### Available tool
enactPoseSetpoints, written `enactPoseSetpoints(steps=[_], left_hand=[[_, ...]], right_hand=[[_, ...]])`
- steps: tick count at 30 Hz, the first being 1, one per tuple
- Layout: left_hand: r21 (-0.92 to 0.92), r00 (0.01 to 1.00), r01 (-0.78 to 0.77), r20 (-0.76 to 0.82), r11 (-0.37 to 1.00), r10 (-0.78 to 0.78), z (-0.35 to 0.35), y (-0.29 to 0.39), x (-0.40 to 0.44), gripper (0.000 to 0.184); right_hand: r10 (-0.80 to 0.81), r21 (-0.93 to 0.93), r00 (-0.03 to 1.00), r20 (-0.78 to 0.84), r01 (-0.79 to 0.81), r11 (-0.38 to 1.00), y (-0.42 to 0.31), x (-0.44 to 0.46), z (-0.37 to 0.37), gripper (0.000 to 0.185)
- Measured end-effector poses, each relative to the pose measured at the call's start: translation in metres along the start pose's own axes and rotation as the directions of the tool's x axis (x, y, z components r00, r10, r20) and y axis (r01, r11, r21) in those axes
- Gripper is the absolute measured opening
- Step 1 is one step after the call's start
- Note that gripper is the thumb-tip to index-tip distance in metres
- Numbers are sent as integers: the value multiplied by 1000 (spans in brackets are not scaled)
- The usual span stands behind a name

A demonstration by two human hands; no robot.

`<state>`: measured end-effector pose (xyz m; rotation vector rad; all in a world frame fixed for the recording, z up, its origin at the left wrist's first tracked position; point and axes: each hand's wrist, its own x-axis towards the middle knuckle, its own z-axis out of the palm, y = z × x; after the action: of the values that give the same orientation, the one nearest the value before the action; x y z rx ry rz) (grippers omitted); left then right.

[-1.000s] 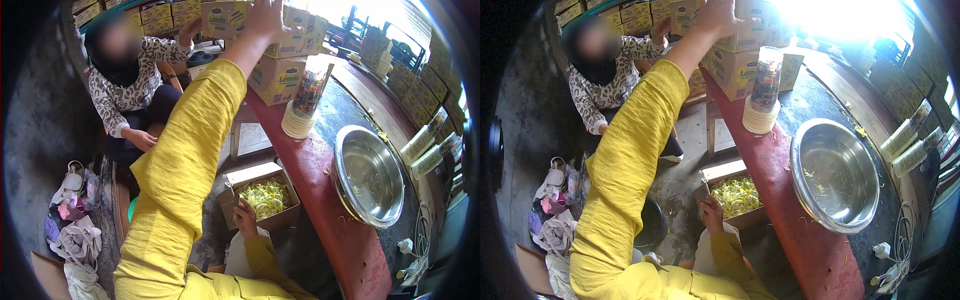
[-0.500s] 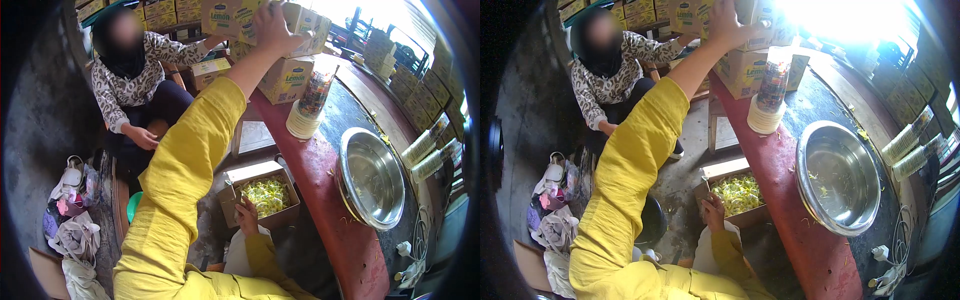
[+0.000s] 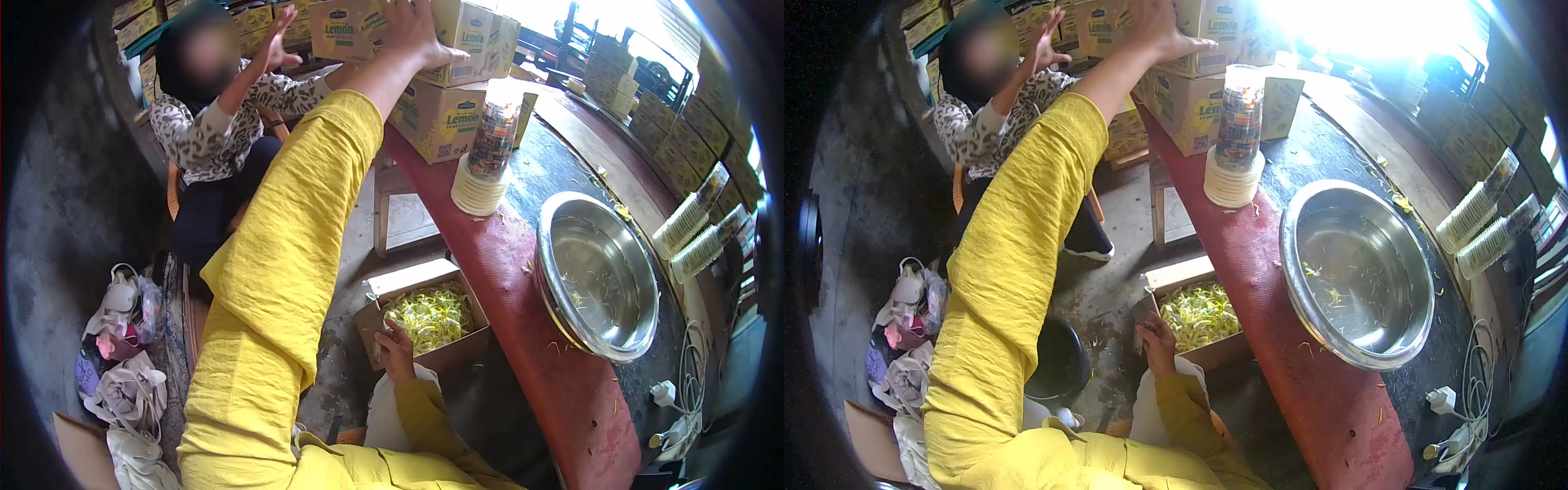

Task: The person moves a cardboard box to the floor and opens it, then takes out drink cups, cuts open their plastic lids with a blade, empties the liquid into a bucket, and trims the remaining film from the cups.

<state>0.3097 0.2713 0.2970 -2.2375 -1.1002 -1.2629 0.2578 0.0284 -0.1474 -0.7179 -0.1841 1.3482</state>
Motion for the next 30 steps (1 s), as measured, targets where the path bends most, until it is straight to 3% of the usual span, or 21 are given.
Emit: enactPoseSetpoints(steps=[4,8,11,14,17,18,20,21,22,23,25,26,27,28,29,30], left_hand=[[-10,996,-65,55,998,66,3,-5,2,103],[14,996,-78,35,997,78,7,-8,4,102],[-60,975,-167,-157,984,156,25,-23,1,97],[-164,971,-226,-118,960,209,-2,-32,-6,92],[-338,986,-163,-102,927,136,-19,-41,-18,91],[-147,952,-279,-175,949,253,-20,-48,-19,91],[-311,949,-290,-217,905,230,-21,-59,-25,88],[-391,949,-292,-233,873,213,-20,-63,-29,87],[-597,979,-154,-198,787,41,-14,-68,-32,81],[-765,984,-19,-130,644,-125,-4,-77,-34,74],[-952,918,201,101,230,-384,-9,-82,-42,63],[-903,848,406,430,-142,-309,-9,-85,-60,61],[-782,863,500,484,-371,144,-2,-94,-59,63],[-588,753,638,340,-498,564,13,-111,-54,66],[-368,540,791,41,-489,841,23,-120,-50,69],[-594,644,679,201,-432,738,17,-115,-43,70]], right_hand=[[-21,-67,1000,20,23,997,-4,-1,-8,43],[-36,-3,995,-89,36,999,-25,-4,-9,43],[-30,-40,995,-93,27,999,-25,3,-25,42],[-17,4,996,-86,18,1000,-34,-1,-12,42],[-15,1,996,-82,15,1000,-29,1,-19,42],[-24,-10,997,-73,24,1000,-28,-1,-18,42],[-52,4,996,-71,53,999,-20,3,-17,42],[-43,10,997,-64,44,999,-17,2,-17,42],[-36,14,998,-59,37,999,-17,1,-16,42],[-29,15,998,-49,30,999,-18,2,-14,42],[-32,33,999,-6,33,999,-18,-1,2,42],[-17,30,1000,-5,18,999,-16,-2,8,42],[-8,18,1000,-9,8,1000,-16,-4,9,42],[-29,41,1000,8,29,999,-11,-4,8,40],[-34,32,999,8,34,999,-6,-5,7,40],[-44,21,999,14,44,999,-3,-3,6,41]])
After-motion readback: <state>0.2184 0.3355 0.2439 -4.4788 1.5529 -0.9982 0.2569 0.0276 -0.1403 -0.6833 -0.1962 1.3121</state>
